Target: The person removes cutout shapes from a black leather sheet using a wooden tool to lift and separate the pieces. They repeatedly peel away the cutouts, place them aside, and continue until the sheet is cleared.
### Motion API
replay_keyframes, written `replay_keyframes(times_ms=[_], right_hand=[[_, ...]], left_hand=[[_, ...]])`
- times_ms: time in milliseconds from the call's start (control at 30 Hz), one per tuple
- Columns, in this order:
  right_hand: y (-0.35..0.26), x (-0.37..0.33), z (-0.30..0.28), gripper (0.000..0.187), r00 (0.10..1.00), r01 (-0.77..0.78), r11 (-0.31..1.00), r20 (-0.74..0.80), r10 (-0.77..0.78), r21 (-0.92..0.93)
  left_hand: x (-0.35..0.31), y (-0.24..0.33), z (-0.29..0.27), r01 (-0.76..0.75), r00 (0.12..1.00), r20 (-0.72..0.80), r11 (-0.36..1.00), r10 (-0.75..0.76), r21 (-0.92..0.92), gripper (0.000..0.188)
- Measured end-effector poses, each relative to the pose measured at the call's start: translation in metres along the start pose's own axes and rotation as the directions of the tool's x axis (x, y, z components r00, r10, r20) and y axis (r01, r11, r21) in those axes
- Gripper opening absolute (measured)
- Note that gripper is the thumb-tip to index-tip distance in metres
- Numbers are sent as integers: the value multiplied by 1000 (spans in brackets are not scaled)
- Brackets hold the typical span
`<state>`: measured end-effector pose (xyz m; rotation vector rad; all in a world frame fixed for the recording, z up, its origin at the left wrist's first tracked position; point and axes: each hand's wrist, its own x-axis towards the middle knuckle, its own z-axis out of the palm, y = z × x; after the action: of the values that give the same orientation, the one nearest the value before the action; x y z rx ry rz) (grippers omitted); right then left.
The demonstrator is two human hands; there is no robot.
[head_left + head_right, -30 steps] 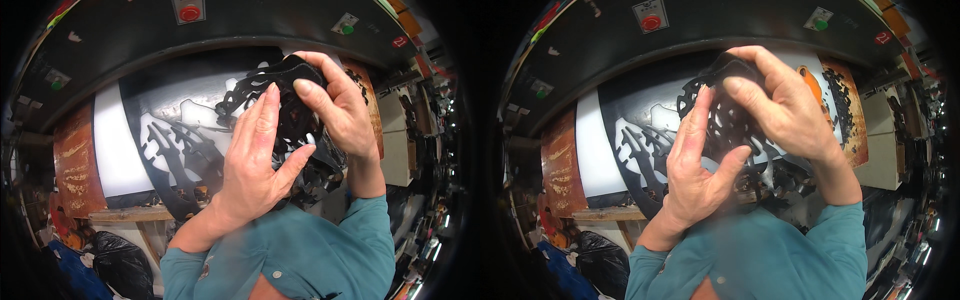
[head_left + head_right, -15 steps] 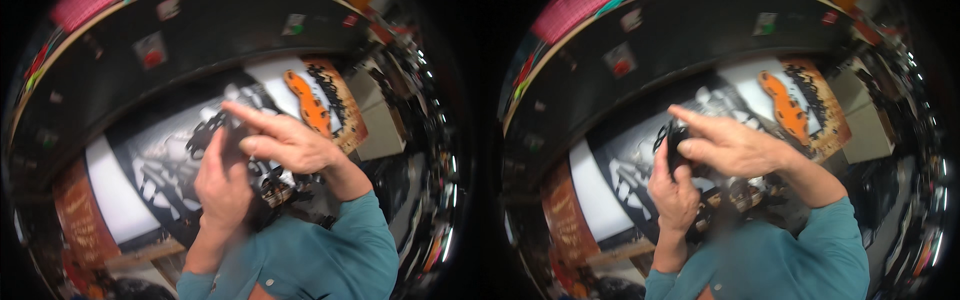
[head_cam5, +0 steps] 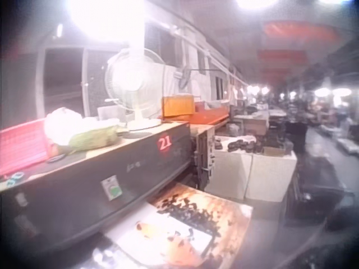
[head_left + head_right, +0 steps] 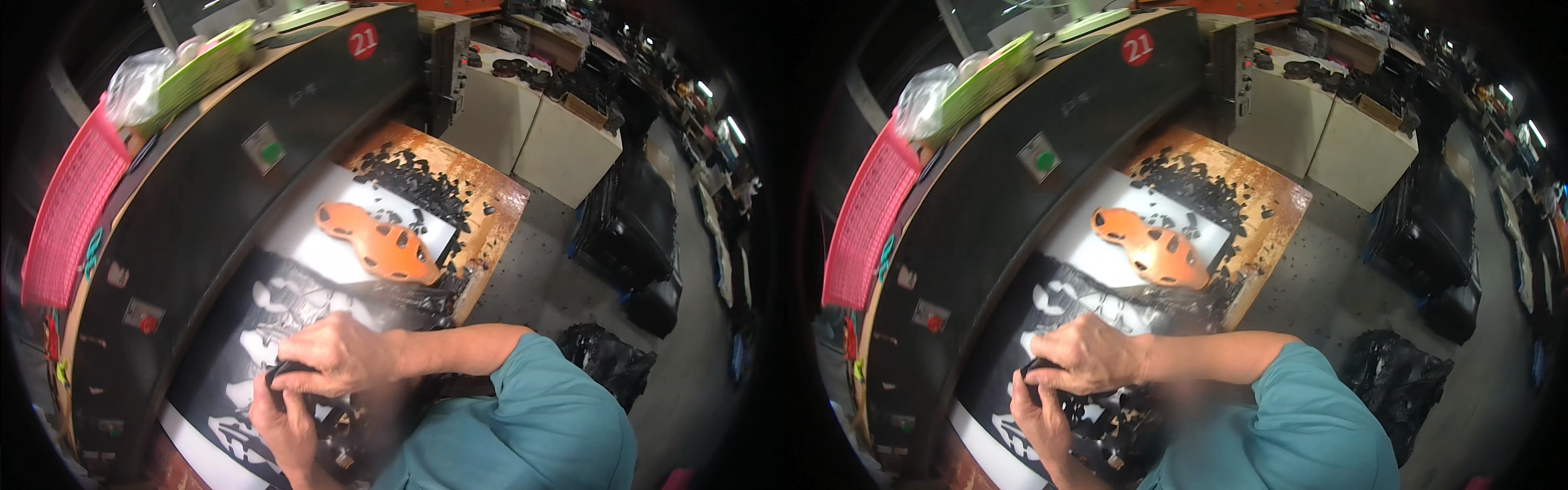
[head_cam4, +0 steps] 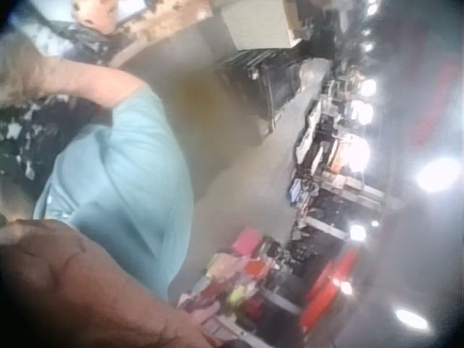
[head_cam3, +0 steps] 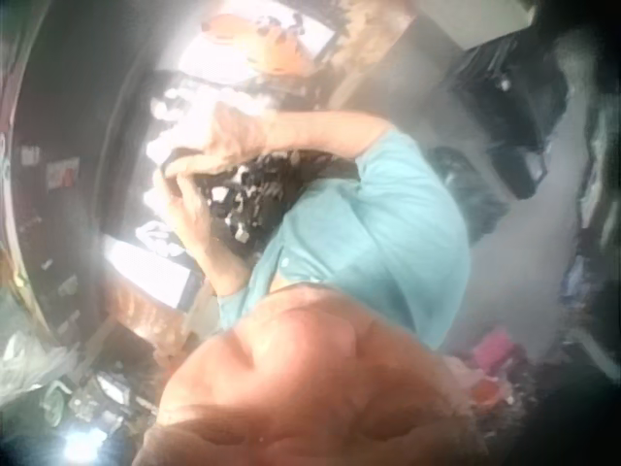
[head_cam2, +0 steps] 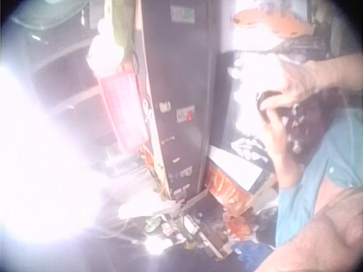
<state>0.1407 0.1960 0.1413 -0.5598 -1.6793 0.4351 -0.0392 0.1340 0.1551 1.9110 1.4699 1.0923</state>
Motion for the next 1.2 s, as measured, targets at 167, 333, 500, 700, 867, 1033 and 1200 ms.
replay_keyframes(times_ms=[167, 333, 500, 700, 867, 1033, 1200], right_hand=[[38, -31, -85, 28, 969, -166, 955, 222, 111, 247], [103, -63, -128, 33, 955, -295, 922, -101, 278, -251], [149, -108, -141, 80, 859, -372, 787, 138, 493, -493], [154, -127, -138, 103, 782, -451, 764, 208, 588, -461], [159, -119, -115, 98, 751, -384, 689, 226, 620, -615], [168, -120, -119, 83, 794, -367, 667, 156, 588, -649], [163, -117, -126, 77, 779, -379, 693, 193, 596, -613]], left_hand=[[8, 52, 26, 161, 980, 76, 960, -183, 228, 24], [22, 85, 26, 187, 837, -539, 975, -94, 121, 26], [35, 85, 37, 44, 896, -439, 973, 63, 228, 23], [40, 106, 88, 413, 859, -394, 898, -328, 154, 33], [57, 126, 113, 502, 830, -413, 824, -374, 263, 48], [72, 108, 121, 481, 846, -368, 850, -385, 216, 43], [78, 101, 122, 484, 856, -353, 824, -378, 293, 42]])
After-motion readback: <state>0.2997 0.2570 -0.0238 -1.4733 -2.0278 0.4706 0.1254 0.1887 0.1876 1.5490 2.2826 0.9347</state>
